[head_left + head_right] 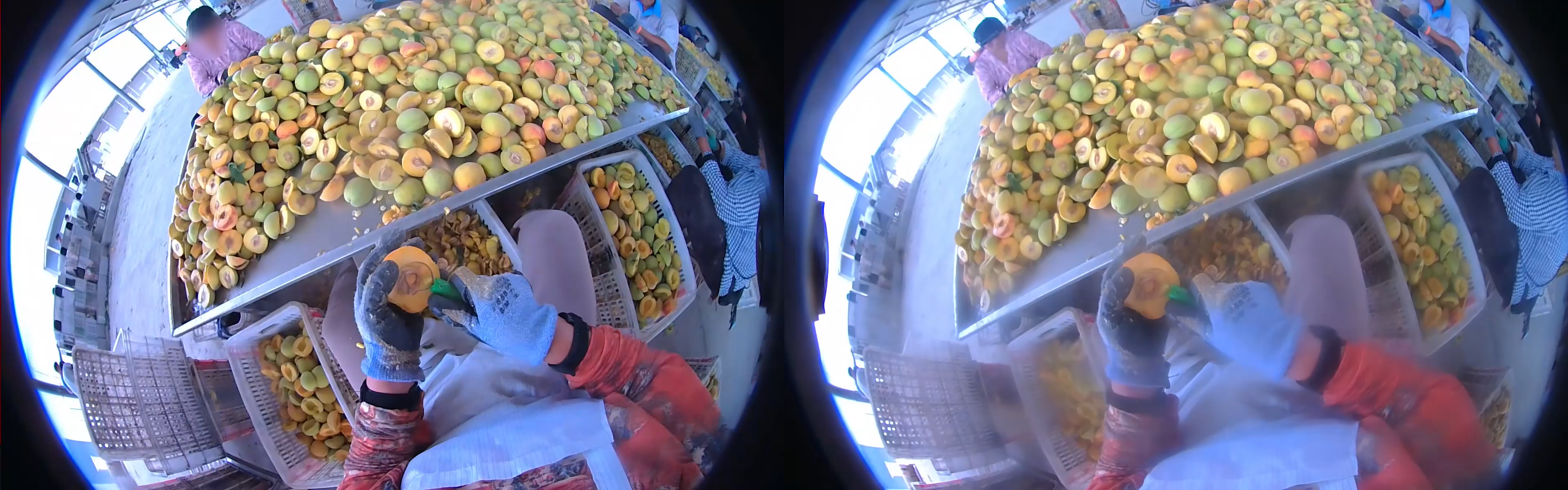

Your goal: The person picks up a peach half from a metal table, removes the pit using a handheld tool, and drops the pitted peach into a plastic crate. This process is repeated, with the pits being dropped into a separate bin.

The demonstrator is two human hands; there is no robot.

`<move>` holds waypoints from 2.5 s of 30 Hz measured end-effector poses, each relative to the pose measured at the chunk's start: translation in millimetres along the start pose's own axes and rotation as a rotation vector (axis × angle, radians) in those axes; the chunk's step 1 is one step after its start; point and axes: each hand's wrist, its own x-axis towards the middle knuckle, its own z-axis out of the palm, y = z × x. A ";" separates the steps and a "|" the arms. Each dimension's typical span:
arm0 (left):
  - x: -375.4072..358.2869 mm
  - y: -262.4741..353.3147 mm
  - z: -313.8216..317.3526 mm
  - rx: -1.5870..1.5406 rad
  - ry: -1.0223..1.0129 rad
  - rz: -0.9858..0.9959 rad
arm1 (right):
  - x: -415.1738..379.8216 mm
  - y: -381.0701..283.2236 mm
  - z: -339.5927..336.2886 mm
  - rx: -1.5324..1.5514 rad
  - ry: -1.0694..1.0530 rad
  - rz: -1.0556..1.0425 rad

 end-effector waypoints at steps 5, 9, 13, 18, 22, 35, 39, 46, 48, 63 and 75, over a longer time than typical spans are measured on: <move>-1.0 6.4 1.4 0.015 -0.031 -0.009 | 3.3 -3.7 -4.2 -0.064 0.004 -0.089; -2.2 6.9 -0.8 0.085 -0.015 0.009 | 4.3 -7.7 -7.0 -0.011 -0.080 0.005; -9.0 8.5 -1.2 0.042 0.017 -0.002 | 0.3 -14.5 -4.7 0.104 -0.103 0.036; -21.6 10.5 -1.3 0.066 0.063 -0.019 | -7.0 -19.8 -3.4 0.056 -0.244 0.018; -28.7 11.8 4.5 0.224 0.107 0.086 | -12.7 -23.3 3.2 0.291 -0.217 0.061; 8.0 -13.2 -22.7 0.465 0.300 0.287 | -0.5 -5.8 31.3 -0.158 -0.107 -0.068; 1.9 -11.7 -19.7 0.667 0.188 0.481 | 9.3 -15.0 -0.5 0.848 -0.689 0.503; 2.2 1.7 -20.8 0.811 0.110 0.365 | 14.2 -8.6 4.0 1.112 -0.848 0.530; 0.5 3.2 -26.3 0.773 0.109 0.378 | 13.4 -6.1 4.5 1.175 -0.890 0.566; 24.7 -2.7 -12.0 0.832 -0.067 0.081 | 0.6 30.1 22.6 1.539 -0.913 0.592; 54.4 -20.4 -23.6 0.260 0.042 -0.292 | 12.2 48.2 30.9 1.850 -0.827 0.536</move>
